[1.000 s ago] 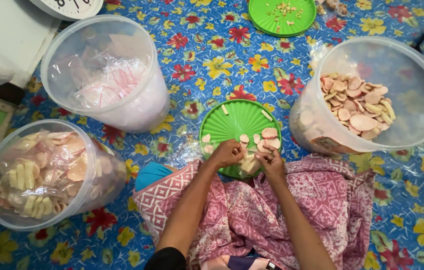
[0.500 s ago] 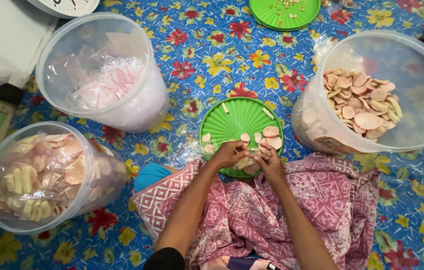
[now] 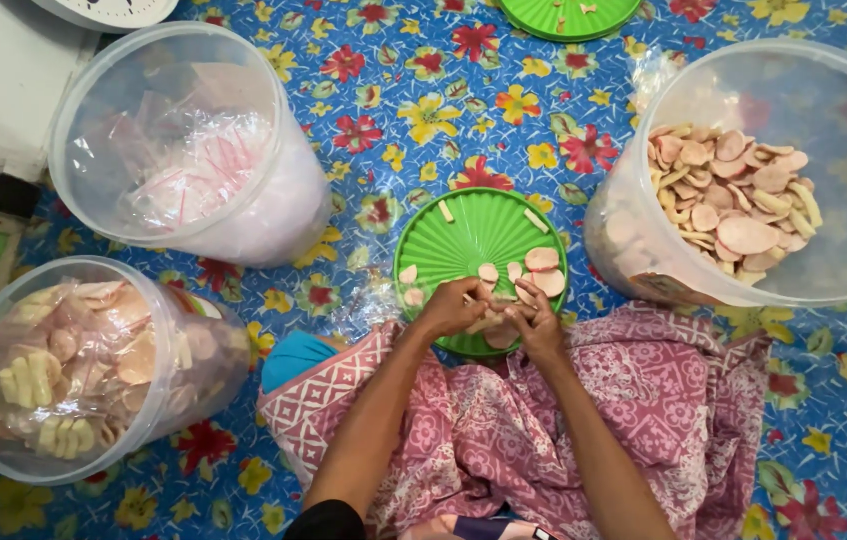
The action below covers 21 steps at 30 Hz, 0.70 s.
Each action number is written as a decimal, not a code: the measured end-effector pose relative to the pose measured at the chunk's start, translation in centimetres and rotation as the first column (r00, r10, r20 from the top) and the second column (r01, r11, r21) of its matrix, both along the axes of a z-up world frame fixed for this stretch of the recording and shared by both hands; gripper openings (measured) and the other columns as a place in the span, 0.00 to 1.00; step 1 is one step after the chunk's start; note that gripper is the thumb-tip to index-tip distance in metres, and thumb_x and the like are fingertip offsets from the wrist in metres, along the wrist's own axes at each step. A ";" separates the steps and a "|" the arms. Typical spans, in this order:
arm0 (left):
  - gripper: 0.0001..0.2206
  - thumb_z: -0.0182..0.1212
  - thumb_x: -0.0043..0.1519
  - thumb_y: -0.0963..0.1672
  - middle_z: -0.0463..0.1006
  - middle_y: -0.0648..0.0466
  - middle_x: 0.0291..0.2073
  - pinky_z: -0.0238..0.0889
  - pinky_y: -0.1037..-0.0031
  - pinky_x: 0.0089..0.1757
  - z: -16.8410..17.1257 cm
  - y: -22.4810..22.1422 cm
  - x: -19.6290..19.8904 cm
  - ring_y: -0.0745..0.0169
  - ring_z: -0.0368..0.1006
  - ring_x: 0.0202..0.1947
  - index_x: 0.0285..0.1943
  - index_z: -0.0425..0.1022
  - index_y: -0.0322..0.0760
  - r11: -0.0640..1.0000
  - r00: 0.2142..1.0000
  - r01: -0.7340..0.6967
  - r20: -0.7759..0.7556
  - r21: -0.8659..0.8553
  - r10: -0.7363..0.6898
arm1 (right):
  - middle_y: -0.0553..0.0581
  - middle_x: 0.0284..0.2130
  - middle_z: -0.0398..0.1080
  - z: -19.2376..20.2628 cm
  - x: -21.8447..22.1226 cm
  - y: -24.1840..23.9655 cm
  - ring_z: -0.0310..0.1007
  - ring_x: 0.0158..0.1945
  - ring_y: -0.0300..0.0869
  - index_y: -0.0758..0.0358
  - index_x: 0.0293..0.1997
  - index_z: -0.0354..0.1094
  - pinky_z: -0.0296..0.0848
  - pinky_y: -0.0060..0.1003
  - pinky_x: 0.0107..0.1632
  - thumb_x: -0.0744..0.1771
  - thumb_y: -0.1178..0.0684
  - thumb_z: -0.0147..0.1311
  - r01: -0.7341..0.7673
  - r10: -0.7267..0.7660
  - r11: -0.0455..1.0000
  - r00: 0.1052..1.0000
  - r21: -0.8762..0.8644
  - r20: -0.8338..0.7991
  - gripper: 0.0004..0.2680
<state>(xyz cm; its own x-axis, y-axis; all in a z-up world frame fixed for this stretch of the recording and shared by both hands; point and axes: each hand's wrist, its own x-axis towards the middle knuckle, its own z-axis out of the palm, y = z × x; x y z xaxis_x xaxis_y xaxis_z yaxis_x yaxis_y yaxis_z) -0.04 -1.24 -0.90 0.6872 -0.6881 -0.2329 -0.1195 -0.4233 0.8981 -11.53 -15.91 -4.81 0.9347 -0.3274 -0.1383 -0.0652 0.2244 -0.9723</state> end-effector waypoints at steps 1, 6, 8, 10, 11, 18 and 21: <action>0.05 0.62 0.49 0.43 0.78 0.48 0.30 0.69 0.67 0.38 -0.2 0.0 0.0 0.50 0.75 0.37 0.32 0.75 0.43 1.000 1.000 0.000 -0.003 0.002 0.000 | 0.58 0.34 0.74 0.2 0.0 0.1 0.72 0.36 0.34 0.56 0.63 0.49 0.70 0.24 0.42 0.64 0.61 0.49 0.000 0.000 1.000 1.000 0.002 -0.003 0.20; 0.18 0.67 0.47 0.46 0.77 0.43 0.37 0.67 0.61 0.42 3.3 0.2 -0.5 0.43 0.73 0.42 0.47 0.71 0.45 1.000 0.995 0.022 -0.099 -0.012 -0.023 | 0.59 0.35 0.74 0.5 0.0 -0.1 0.72 0.35 0.33 0.57 0.63 0.50 0.71 0.23 0.41 0.64 0.61 0.49 0.016 -0.016 1.000 0.999 -0.015 -0.031 0.20; 0.17 0.67 0.46 0.44 0.77 0.44 0.36 0.68 0.62 0.41 0.5 0.2 -0.1 0.44 0.73 0.41 0.45 0.73 0.47 1.000 0.998 0.021 -0.064 -0.005 -0.022 | 0.59 0.36 0.74 0.5 0.2 0.0 0.72 0.35 0.33 0.57 0.63 0.51 0.71 0.24 0.41 0.64 0.61 0.49 0.030 -0.030 0.999 0.999 -0.019 -0.026 0.20; 0.16 0.68 0.45 0.42 0.78 0.45 0.36 0.68 0.63 0.39 -1.3 0.2 0.2 0.45 0.74 0.39 0.43 0.75 0.48 1.000 0.999 0.022 -0.029 0.002 -0.022 | 0.59 0.36 0.74 0.5 0.2 -0.1 0.73 0.35 0.33 0.57 0.62 0.51 0.72 0.24 0.41 0.64 0.61 0.50 0.044 -0.045 0.999 0.999 -0.024 -0.021 0.20; 0.16 0.68 0.46 0.43 0.78 0.46 0.35 0.69 0.64 0.37 -1.6 0.2 0.3 0.46 0.74 0.37 0.44 0.75 0.49 1.000 1.000 -0.012 -0.029 -0.018 0.011 | 0.59 0.36 0.74 0.5 0.3 -0.1 0.73 0.35 0.33 0.57 0.62 0.51 0.72 0.24 0.41 0.64 0.61 0.50 0.065 -0.065 0.998 0.998 -0.005 -0.021 0.19; 0.14 0.66 0.49 0.41 0.77 0.46 0.33 0.70 0.73 0.30 -3.0 -0.3 0.7 0.61 0.74 0.27 0.44 0.76 0.48 0.980 0.986 -0.123 -0.134 -0.156 0.102 | 0.59 0.36 0.74 1.9 -0.1 0.2 0.73 0.32 0.35 0.59 0.61 0.52 0.72 0.24 0.37 0.64 0.59 0.50 0.150 -0.149 0.989 0.988 0.001 -0.024 0.18; 0.12 0.66 0.50 0.42 0.78 0.45 0.33 0.70 0.70 0.30 -1.4 0.0 1.0 0.53 0.76 0.30 0.43 0.77 0.49 0.978 0.985 -0.155 -0.100 -0.137 0.142 | 0.59 0.33 0.74 4.9 -0.2 0.8 0.73 0.30 0.35 0.60 0.59 0.55 0.72 0.24 0.35 0.64 0.60 0.50 0.220 -0.221 0.975 0.975 -0.028 -0.031 0.16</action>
<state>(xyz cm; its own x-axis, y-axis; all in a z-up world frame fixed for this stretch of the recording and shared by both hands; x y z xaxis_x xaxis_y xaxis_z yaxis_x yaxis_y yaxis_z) 0.95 -1.28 -2.33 0.7650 -0.6110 -0.2036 0.0182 -0.2956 0.9551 -11.75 -15.11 0.13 0.8338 -0.5289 -0.1579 -0.0496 0.2130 -0.9758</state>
